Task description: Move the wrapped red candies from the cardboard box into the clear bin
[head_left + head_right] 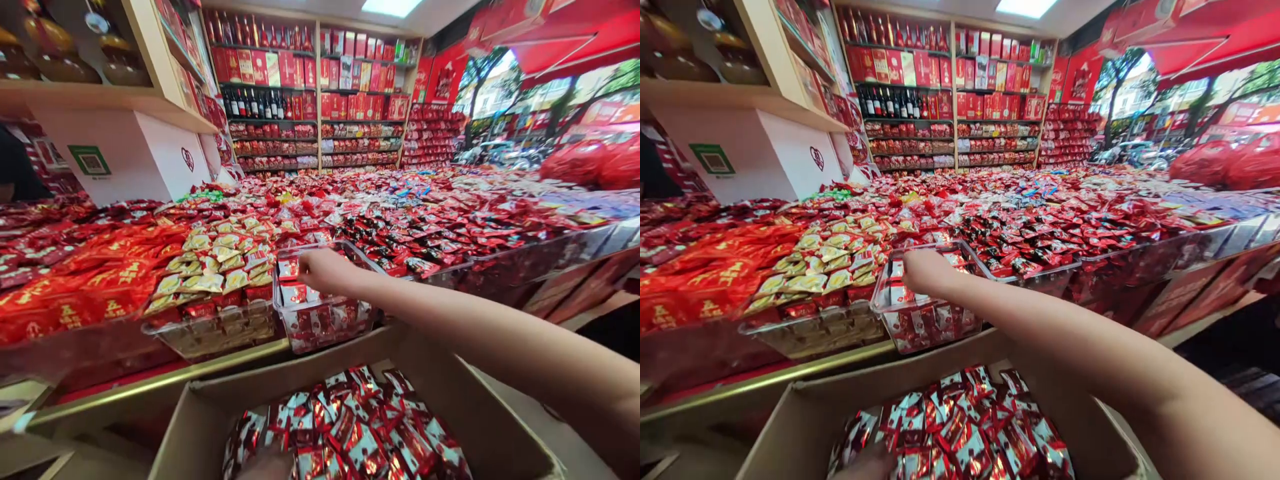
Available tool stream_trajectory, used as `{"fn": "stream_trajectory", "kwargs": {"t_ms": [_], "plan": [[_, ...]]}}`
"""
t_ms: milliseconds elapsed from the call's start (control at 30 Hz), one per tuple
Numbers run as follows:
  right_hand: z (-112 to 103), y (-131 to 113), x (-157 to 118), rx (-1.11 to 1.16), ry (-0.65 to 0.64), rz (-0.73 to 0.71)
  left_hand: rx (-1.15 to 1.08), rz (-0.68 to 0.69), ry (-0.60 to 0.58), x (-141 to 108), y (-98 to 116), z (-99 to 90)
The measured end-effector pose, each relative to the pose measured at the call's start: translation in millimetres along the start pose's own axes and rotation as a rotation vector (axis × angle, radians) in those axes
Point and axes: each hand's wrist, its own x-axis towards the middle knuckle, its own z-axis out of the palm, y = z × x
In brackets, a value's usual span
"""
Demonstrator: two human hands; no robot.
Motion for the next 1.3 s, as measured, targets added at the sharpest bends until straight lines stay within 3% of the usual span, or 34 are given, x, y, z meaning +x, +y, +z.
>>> {"fn": "stream_trajectory", "kwargs": {"t_ms": [100, 167, 233, 300, 433, 533, 733, 900, 1100, 1300], "plan": [[-5, -3, -42, 0.087, 0.070, -0.247, 0.151, -0.104, 0.014, 2, -11, 11.5], [4, 1, -73, 0.178, -0.066, -0.371, 0.223, -0.137, 0.013, 7, -14, 18.9], [29, 14, -102, 0.246, -0.248, -0.397, 0.288, -0.136, 0.006, 13, -14, 24.2], [70, 35, -124, 0.286, -0.369, -0.302, 0.343, -0.117, 0.000, 16, -14, 27.4], [152, 79, -146, 0.367, -0.561, 0.101, 0.425, -0.095, 0.022, 18, -16, 31.6], [179, 94, -150, 0.384, -0.650, 0.169, 0.452, -0.098, 0.057, 21, -18, 32.4], [180, 88, -147, 0.400, -0.685, 0.167, 0.399, -0.022, 0.174, 46, -13, 28.0], [186, 93, -143, 0.405, -0.660, 0.208, 0.329, 0.030, 0.120, 64, -13, 29.2], [190, 106, -136, 0.429, -0.592, 0.304, 0.230, 0.035, 0.042, 61, -11, 23.9], [194, 103, -137, 0.490, -0.660, 0.332, 0.053, 0.002, 0.064, 61, 14, 17.2]]}}
